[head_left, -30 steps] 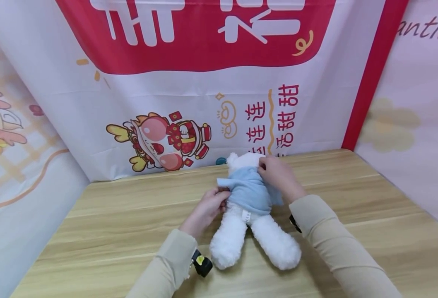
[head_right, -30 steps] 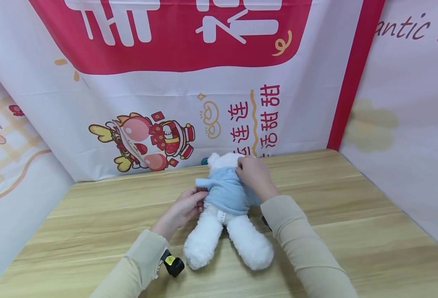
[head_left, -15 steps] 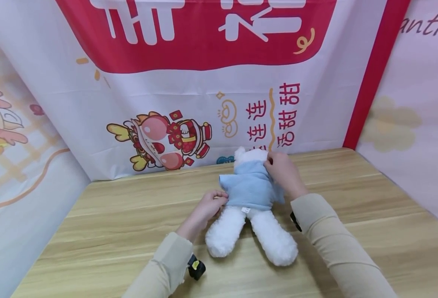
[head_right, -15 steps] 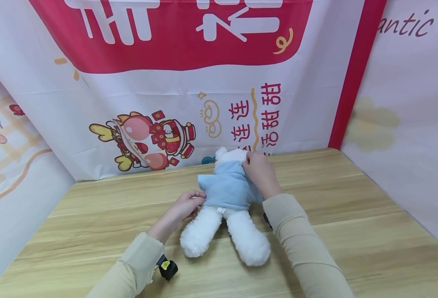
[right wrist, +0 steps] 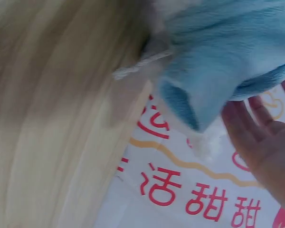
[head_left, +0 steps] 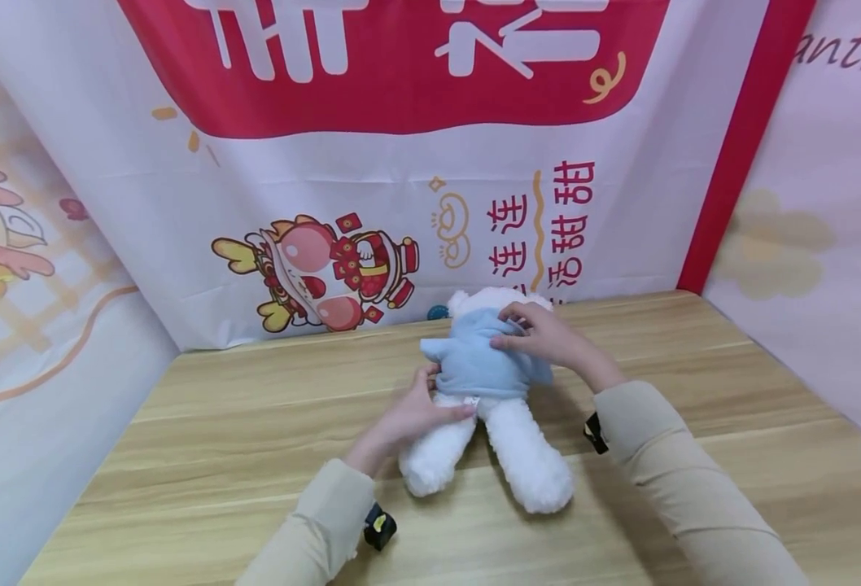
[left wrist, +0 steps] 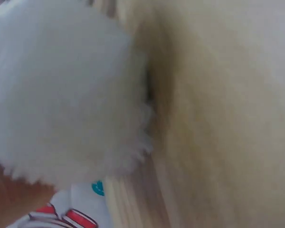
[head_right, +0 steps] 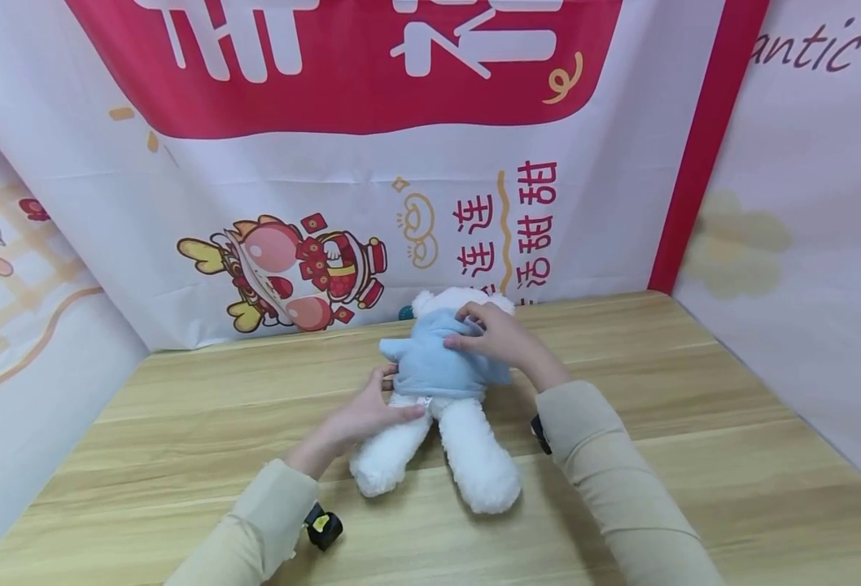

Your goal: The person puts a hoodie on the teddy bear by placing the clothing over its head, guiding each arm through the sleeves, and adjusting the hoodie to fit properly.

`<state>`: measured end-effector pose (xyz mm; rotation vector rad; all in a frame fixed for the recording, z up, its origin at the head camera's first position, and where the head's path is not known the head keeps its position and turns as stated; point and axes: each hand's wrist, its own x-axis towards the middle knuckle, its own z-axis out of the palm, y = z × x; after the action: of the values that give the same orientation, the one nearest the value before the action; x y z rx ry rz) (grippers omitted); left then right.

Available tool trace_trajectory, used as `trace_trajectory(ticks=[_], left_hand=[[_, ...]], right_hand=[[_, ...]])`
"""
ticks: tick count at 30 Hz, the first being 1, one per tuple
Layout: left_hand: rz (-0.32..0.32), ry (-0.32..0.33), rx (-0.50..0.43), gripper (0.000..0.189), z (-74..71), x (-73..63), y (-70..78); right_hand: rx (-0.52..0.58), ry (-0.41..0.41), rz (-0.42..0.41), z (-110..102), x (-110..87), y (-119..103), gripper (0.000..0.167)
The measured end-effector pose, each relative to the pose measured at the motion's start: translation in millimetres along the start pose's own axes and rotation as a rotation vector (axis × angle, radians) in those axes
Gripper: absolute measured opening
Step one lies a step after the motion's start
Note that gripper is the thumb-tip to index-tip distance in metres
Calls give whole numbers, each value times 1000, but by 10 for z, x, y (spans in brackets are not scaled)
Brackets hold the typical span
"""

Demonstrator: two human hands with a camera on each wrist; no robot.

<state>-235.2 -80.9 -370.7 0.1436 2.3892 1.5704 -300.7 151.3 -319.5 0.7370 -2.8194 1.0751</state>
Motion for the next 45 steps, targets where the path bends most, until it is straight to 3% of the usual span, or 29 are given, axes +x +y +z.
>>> trace_trajectory(ticks=[4,9,15,21,25,31,34,36,39,42,45], left_hand=[[67,45,76,93,74,-17,32],[126,77,103,90,129,-34,80],[131,121,169,90,162,-43,78],[139,139,195,81,173,-83,72],[139,149,193,78,180,-107,55],[105,210,195,74,200,-109,24],[122,242,241,68,206,-101,41],[167,274,294,64,209,-102,64],[339,320,403,50,209,-118,117],[554,327,510,29,212,-144,177],[659,324,587,14,225,-161,230]], right_hand=[[-83,10,4,4,15,-49,17],[-139,116,91,59,20,-40,14],[-145,227,159,130,4,20,13],[-74,258,232,143,-8,45,13],[-55,209,188,113,-46,18,19],[61,-4,69,64,-96,-73,26],[-13,-20,-20,91,-88,-109,18],[-106,15,-57,131,-85,-124,16],[-224,62,-57,200,-93,-140,14],[-239,97,-29,252,-99,-147,14],[-216,139,23,277,-99,-155,23]])
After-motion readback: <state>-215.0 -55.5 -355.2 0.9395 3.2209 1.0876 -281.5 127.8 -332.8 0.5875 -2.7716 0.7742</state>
